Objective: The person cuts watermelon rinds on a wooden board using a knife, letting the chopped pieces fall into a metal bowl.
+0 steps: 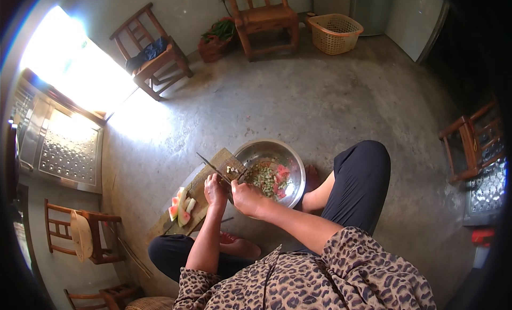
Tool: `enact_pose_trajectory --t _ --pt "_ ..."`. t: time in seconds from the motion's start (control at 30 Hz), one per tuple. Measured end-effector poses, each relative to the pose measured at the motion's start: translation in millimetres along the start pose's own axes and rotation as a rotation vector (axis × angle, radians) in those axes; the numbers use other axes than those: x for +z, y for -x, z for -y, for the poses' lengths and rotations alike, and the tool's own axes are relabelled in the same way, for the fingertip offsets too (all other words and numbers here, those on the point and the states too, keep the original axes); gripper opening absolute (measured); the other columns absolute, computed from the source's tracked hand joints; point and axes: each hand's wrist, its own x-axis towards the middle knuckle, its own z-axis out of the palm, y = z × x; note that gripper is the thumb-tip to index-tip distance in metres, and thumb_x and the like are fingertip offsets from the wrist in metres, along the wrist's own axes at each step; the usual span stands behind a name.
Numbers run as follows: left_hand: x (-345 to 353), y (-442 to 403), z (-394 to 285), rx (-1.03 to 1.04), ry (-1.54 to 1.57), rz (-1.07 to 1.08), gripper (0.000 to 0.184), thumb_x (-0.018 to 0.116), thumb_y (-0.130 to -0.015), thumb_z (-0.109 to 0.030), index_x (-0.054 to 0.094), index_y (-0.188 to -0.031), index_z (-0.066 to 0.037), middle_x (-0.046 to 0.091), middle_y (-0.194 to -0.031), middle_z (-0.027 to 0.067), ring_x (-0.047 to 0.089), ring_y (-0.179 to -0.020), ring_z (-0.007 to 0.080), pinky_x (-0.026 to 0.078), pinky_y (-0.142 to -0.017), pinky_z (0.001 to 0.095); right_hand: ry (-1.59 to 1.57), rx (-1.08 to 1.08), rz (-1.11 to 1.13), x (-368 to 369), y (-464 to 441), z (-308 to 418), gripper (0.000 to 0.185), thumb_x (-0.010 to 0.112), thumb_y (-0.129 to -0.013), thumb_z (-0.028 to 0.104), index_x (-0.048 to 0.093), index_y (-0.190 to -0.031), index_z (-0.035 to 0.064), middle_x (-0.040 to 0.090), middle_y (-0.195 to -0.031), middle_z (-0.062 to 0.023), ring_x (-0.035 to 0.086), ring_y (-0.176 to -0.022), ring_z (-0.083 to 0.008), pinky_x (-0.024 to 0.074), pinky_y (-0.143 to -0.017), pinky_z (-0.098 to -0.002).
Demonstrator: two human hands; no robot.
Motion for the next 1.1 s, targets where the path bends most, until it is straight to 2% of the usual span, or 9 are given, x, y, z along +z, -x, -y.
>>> enact_pose_trajectory --t 0.1,0.2,0.3,0.5,0.6,0.93,1.03,1.1 --pt "1.1 -1.1 2.6 -0.004 -0.026 0.021 0.020 0.065 -0.067 -0.016 0.059 -0.083 -0.008 0.058 -0.086 0.0096 0.054 -0.085 0.0298 0.046 -0.072 0.0388 0.052 0.005 0.003 2.7 5.0 3.4 0.015 0.046 -0.080 0.009 0.044 -0.086 -0.0047 0.056 -0.059 -0.0256 0.059 -0.058 -0.0415 0.0478 -0.053 -0.0486" --pt "2.0 -1.6 3.8 0.001 -0.020 0.017 0.020 0.065 -0.067 -0.016 0.058 -0.083 -0.007 0.058 -0.085 0.0103 0.054 -0.084 0.0304 0.046 -0.071 0.0392 0.120 0.098 0.150 -10.4 5.4 13.6 0.019 0.047 -0.076 0.008 0.045 -0.089 -0.0053 0.061 -0.071 -0.0259 0.063 -0.071 -0.0384 0.0509 -0.065 -0.0438" --pt "-0.2 -2.5 1.4 -0.007 -0.032 0.029 0.018 0.065 -0.067 -0.016 0.057 -0.081 -0.006 0.057 -0.085 0.0109 0.054 -0.083 0.0307 0.046 -0.070 0.0394 0.138 0.103 0.164 -8.3 7.4 13.3 0.018 0.046 -0.076 0.007 0.045 -0.089 -0.0057 0.061 -0.072 -0.0263 0.063 -0.072 -0.0384 0.0508 -0.066 -0.0436" --pt "3.4 -2.2 1.4 0.007 -0.045 0.000 0.015 0.063 -0.069 -0.015 0.058 -0.080 -0.007 0.058 -0.083 0.0106 0.055 -0.082 0.0305 0.046 -0.070 0.0392 0.087 0.119 0.148 0.0 -5.5 10.7 0.017 0.044 -0.077 0.007 0.045 -0.089 -0.0050 0.061 -0.073 -0.0257 0.063 -0.072 -0.0385 0.0507 -0.066 -0.0442" --pt "2.2 -2.0 -1.5 0.005 -0.021 -0.009 0.013 0.061 -0.070 -0.015 0.060 -0.081 -0.008 0.058 -0.084 0.0102 0.055 -0.082 0.0298 0.046 -0.070 0.0386 0.057 0.068 0.014 19.4 -24.7 -0.9 0.015 0.044 -0.076 0.006 0.044 -0.087 -0.0053 0.058 -0.065 -0.0275 0.060 -0.065 -0.0418 0.0488 -0.060 -0.0484" --pt "2.9 5.4 2.8 0.019 0.000 -0.051 0.011 0.056 -0.073 -0.010 0.063 -0.082 -0.009 0.059 -0.085 0.0084 0.056 -0.083 0.0273 0.046 -0.071 0.0374 0.032 0.102 0.034 16.6 -30.7 -12.6 0.016 0.045 -0.077 0.008 0.045 -0.088 -0.0033 0.059 -0.069 -0.0261 0.062 -0.068 -0.0385 0.0502 -0.062 -0.0447" --pt "3.0 6.4 5.3 0.018 -0.001 -0.047 0.011 0.057 -0.073 -0.009 0.062 -0.082 -0.009 0.059 -0.085 0.0083 0.056 -0.083 0.0274 0.046 -0.071 0.0375 -0.039 0.093 -0.094 21.9 -21.9 -15.3 0.014 0.048 -0.078 0.007 0.045 -0.084 -0.0045 0.056 -0.060 -0.0271 0.059 -0.060 -0.0421 0.0467 -0.055 -0.0494" --pt "3.4 5.4 5.2 0.018 -0.011 -0.041 0.011 0.058 -0.072 -0.010 0.061 -0.082 -0.009 0.059 -0.085 0.0083 0.056 -0.083 0.0276 0.046 -0.071 0.0376 -0.020 0.086 -0.077 22.6 -15.9 -13.7 0.014 0.048 -0.078 0.008 0.045 -0.084 -0.0044 0.056 -0.060 -0.0272 0.058 -0.060 -0.0425 0.0469 -0.055 -0.0493"
